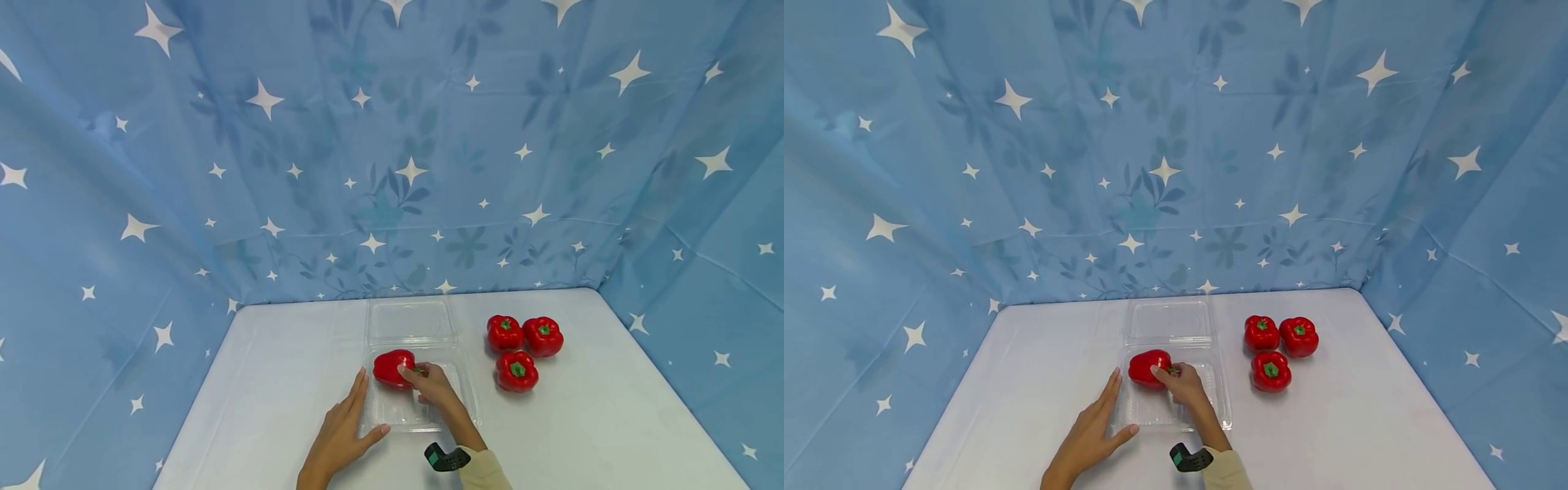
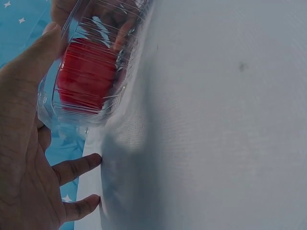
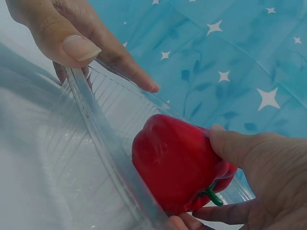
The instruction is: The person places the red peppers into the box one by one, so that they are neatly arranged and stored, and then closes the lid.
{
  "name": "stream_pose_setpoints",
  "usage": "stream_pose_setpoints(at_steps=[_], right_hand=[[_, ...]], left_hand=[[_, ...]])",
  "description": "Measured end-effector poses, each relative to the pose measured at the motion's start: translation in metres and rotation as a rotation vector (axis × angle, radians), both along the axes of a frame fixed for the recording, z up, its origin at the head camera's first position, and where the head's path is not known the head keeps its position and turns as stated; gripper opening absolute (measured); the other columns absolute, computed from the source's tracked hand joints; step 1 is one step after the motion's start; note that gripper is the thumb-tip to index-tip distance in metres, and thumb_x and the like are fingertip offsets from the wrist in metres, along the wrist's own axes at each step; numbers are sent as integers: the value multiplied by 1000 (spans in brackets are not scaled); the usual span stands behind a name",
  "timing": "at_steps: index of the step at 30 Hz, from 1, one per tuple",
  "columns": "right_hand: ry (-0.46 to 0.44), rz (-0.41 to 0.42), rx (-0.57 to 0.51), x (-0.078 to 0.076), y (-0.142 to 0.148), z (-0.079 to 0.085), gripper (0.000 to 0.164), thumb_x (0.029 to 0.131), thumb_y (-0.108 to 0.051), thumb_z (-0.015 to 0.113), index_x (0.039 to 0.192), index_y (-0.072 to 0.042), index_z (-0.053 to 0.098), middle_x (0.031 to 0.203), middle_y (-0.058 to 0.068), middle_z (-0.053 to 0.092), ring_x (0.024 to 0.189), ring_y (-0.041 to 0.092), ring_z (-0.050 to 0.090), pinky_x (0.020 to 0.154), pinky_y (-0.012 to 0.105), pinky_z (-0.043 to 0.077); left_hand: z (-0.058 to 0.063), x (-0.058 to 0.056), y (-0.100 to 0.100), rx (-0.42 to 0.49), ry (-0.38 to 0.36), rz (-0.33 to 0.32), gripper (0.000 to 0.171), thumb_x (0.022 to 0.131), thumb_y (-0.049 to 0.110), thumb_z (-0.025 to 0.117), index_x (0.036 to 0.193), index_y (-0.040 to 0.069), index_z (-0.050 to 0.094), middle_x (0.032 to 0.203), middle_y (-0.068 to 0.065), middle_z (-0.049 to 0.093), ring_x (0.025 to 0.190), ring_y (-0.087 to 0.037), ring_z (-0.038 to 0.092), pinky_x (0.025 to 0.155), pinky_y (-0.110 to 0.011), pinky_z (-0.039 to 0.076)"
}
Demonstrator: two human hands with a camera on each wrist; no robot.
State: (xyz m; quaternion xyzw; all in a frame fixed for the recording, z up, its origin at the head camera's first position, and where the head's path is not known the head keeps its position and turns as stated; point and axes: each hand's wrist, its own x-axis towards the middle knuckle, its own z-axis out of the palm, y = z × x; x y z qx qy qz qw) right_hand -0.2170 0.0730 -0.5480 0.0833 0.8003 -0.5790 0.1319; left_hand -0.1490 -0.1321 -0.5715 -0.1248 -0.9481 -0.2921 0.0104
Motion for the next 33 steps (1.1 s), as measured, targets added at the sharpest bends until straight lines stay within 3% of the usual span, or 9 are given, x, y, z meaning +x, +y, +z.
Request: stream_pose_setpoints(at_steps=[14, 23, 33], right_hand=[[37, 33, -38, -3, -6, 1, 72, 89, -45, 67, 133, 10, 49, 114, 24, 65, 89, 25, 66, 72, 40, 61], [28, 68, -46, 1, 1, 2, 75, 90, -45, 66, 136, 10, 44, 117, 25, 64, 92, 29, 68, 75, 44, 61], [15, 89, -55, 3, 8, 0, 75, 89, -41, 69, 138, 8, 42, 113, 20, 66, 92, 27, 69, 77, 44, 60]], left_hand=[[3, -1, -2, -1, 22, 1, 97, 85, 64, 60, 158, 20, 14, 164, 1, 18, 139, -33, 45, 101, -65, 43], [1, -1, 0, -4, -45, 10, 99, 84, 68, 58, 159, 24, 11, 164, 2, 17, 139, -34, 43, 101, -68, 41], [-3, 0, 1, -1, -30, 13, 99, 84, 67, 59, 159, 24, 11, 164, 1, 17, 138, -35, 45, 100, -69, 41]])
